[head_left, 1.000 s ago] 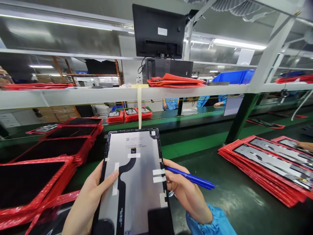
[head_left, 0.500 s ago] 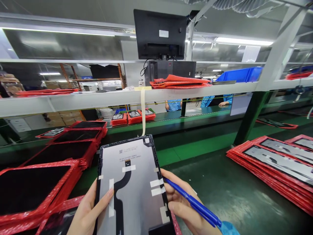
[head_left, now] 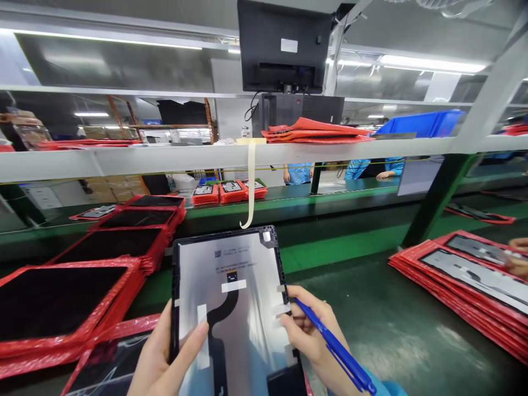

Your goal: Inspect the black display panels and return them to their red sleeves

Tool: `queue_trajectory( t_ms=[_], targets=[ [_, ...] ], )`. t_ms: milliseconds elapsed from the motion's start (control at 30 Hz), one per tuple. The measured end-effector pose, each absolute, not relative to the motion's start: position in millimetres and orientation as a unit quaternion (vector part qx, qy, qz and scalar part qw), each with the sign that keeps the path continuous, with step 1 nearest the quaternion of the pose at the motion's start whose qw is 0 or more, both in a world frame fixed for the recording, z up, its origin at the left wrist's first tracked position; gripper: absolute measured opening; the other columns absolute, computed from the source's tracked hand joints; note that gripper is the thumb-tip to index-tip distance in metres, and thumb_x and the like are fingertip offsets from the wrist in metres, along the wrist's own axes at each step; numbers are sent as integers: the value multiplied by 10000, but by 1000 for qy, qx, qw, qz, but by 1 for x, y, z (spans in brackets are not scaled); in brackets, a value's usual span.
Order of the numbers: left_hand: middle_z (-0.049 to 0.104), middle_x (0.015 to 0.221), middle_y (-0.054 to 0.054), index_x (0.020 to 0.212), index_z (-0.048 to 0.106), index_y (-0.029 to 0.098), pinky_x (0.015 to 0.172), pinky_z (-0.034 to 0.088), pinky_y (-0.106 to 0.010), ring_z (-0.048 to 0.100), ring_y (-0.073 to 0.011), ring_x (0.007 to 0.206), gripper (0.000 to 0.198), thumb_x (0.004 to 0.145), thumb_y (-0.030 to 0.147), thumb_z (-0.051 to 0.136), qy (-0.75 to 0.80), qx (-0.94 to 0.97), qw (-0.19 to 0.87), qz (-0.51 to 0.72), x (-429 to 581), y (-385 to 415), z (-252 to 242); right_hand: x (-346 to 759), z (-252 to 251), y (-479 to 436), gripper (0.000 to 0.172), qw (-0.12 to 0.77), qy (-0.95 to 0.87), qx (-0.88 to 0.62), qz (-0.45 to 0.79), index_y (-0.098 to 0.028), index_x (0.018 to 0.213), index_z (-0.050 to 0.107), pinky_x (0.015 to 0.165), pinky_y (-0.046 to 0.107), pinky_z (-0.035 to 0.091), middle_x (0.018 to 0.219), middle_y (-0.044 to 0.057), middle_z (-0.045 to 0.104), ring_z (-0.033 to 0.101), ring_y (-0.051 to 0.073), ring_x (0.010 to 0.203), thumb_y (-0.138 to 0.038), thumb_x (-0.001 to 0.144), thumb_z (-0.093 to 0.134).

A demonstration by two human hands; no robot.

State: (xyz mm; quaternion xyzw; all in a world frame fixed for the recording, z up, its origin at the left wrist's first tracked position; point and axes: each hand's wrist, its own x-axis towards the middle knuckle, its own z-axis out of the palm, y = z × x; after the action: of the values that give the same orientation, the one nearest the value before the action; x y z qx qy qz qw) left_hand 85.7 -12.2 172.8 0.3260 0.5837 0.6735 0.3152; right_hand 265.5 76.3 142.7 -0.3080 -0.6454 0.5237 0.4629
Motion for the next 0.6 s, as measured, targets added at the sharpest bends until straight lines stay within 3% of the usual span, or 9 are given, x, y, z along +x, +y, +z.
queue_trajectory(
  t_ms=[67, 167, 233, 333, 433, 533, 600],
  targets=[
    [676, 1244, 36, 1248, 572, 277, 900, 475, -165, 564, -220, 1207, 636, 672, 455, 773, 574, 314, 330, 681, 88, -12, 175, 267, 142, 77, 105, 465, -642, -312, 524, -195, 838, 634, 443, 221, 225, 591, -87, 222, 196, 90, 525, -291, 801, 656],
    [667, 1260, -12, 1280, 563, 252, 958, 476, -265, 564, -269, 1208, 643, 690, 403, 771, 543, 299, 367, 694, 87, -9, 176, 270, 141, 81, 279, 461, -636, -308, 537, -204, 1005, 655, 454, 220, 300, 585, -77, 323, 281, 94, 518, -382, 794, 699],
    [663, 1267, -32, 1313, 540, 247, 950, 492, -299, 578, -280, 1190, 664, 703, 385, 764, 527, 287, 390, 699, 84, -6, 175, 274, 140, 85, 427, 456, -627, -299, 557, -222, 1161, 622, 506, 240, 418, 625, -37, 510, 469, 126, 553, -415, 790, 713],
    [652, 1283, -33, 1353, 506, 269, 905, 518, -288, 608, -267, 1150, 677, 728, 371, 747, 522, 272, 397, 704, 77, -2, 173, 279, 139, 89, 455, 476, -579, -284, 598, -259, 1260, 571, 779, 323, 546, 951, 67, 736, 684, 222, 861, -435, 850, 655],
    [639, 1302, -28, 1361, 494, 283, 925, 504, -286, 606, -256, 1152, 645, 762, 365, 719, 522, 286, 388, 703, 73, -2, 170, 280, 139, 89, 444, 527, -520, -277, 613, -274, 1319, 512, 910, 425, 542, 1118, 106, 744, 703, 266, 1007, -481, 926, 523],
    [639, 1302, 4, 1324, 520, 311, 949, 485, -281, 606, -237, 1154, 557, 797, 384, 683, 542, 309, 352, 697, 75, -7, 170, 277, 141, 87, 463, 578, -501, -293, 574, -275, 1352, 457, 892, 491, 555, 994, 110, 785, 732, 282, 948, -493, 944, 482],
    [706, 1187, 12, 1183, 626, 295, 905, 512, -285, 651, -248, 1076, 425, 777, 403, 694, 581, 318, 287, 692, 80, -13, 171, 276, 143, 83, 413, 561, -506, -296, 584, -234, 1263, 542, 899, 499, 549, 990, 133, 782, 727, 292, 959, -481, 933, 516]
  ],
)
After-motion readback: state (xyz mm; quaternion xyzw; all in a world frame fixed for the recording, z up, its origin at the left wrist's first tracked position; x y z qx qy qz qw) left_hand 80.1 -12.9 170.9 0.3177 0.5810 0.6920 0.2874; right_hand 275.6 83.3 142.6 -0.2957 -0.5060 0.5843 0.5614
